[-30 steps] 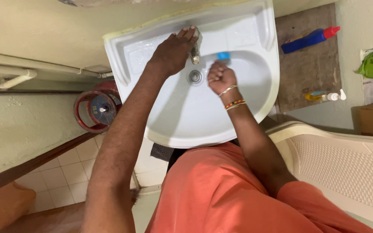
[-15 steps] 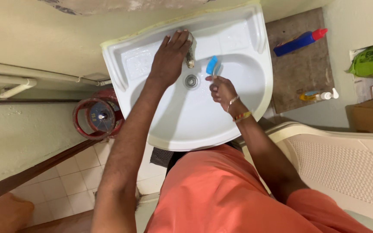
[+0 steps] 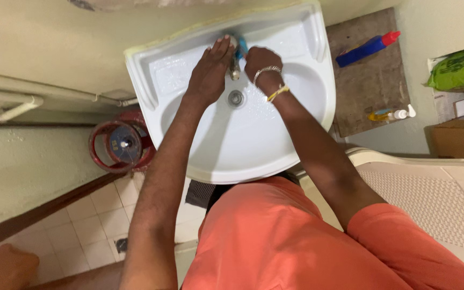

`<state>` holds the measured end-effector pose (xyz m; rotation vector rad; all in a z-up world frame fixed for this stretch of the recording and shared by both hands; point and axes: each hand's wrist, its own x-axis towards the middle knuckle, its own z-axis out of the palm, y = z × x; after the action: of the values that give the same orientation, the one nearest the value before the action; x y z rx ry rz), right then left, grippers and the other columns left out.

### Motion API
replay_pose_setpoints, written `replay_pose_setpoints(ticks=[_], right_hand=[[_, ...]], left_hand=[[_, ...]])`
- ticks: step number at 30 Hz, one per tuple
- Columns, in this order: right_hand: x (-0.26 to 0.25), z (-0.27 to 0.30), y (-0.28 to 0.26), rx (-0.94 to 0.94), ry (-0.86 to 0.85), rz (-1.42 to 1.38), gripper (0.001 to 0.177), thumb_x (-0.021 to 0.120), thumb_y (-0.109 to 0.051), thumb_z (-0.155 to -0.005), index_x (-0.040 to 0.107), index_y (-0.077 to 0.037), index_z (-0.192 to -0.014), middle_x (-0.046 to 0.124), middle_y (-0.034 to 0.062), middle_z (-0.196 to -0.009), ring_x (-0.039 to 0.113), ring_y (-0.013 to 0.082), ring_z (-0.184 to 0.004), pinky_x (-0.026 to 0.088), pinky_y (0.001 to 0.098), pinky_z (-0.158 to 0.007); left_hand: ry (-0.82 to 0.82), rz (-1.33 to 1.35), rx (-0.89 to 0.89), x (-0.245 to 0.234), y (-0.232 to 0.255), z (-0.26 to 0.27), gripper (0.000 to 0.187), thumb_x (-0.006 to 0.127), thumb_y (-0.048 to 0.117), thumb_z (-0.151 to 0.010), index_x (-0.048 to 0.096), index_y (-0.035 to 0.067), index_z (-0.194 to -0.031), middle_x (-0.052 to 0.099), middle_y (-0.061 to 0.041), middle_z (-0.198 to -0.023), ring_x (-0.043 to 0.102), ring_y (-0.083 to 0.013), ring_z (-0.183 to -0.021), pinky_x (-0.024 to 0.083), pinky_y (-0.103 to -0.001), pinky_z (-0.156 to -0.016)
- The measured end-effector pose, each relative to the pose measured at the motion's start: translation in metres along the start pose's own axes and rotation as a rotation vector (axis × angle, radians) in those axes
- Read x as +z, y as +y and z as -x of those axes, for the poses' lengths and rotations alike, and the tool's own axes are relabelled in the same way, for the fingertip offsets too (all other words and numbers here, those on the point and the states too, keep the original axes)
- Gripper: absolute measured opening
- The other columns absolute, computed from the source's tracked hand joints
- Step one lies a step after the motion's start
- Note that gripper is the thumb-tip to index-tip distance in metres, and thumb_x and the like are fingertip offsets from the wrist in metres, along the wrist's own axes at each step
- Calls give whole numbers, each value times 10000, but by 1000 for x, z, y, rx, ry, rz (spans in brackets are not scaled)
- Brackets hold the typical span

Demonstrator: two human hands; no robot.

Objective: The person scrubs a white wall-mounted sink using a blue scrubbing brush. They repeatedly scrub the basin, faucet, and surrounding surfaces while water runs from the tap, rinsing the area throughout the process.

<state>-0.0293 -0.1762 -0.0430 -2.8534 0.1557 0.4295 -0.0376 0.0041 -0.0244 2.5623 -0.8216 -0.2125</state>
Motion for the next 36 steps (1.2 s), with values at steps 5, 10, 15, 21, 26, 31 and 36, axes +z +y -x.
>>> replay_pose_setpoints(ticks=[5,10,15,21,26,31,36], right_hand=[[18,21,7,-2,-69,38,230,594,-260,-991,741,-84,-972,751,177,-909,730,350,-845,568,466,-733],[48,-31,24,-193,216,282,104,639,-128,-936,735,-90,-955,757,132,-864,746,293,-767,576,418,-633],[40,-54,130,-138,201,572,129,655,-106,-917,752,-125,-835,749,97,-782,734,246,-696,542,409,-569],[42,-19,132,45,58,339,172,620,-158,-929,750,-83,-844,734,167,-772,734,311,-689,566,432,-569],[76,9,54,-239,242,247,127,605,-129,-957,722,-84,-974,735,134,-774,730,316,-700,580,453,-633],[0,-21,140,25,96,300,114,614,-153,-936,717,-107,-945,725,147,-865,722,333,-806,550,480,-650],[-16,-13,112,-304,310,291,142,654,-186,-967,673,-45,-970,715,156,-829,712,340,-747,555,460,-638]], left_hand=[[-13,28,-16,-8,-1,-6,737,394,-212,-822,438,21,-1520,305,-161,-1654,289,-308,-1529,251,-460,-1248],[-33,-19,5,-9,1,-8,663,411,-171,-867,441,-6,-1509,312,-183,-1643,293,-317,-1524,250,-472,-1241],[-20,-76,-6,-4,2,-8,666,414,-175,-869,447,3,-1509,316,-170,-1653,302,-305,-1526,251,-461,-1250],[-6,-47,-21,-1,1,-11,685,422,-168,-851,447,12,-1511,314,-166,-1648,295,-307,-1522,247,-460,-1245],[30,-155,-12,-1,3,-6,658,463,-125,-886,441,-1,-1531,333,-164,-1653,299,-302,-1533,236,-491,-1251],[110,-287,-25,10,14,0,579,529,15,-946,427,0,-1516,281,-142,-1671,230,-301,-1557,154,-537,-1253],[41,-289,-102,16,22,-6,641,538,47,-930,390,2,-1553,249,-131,-1673,211,-279,-1548,147,-519,-1251]])
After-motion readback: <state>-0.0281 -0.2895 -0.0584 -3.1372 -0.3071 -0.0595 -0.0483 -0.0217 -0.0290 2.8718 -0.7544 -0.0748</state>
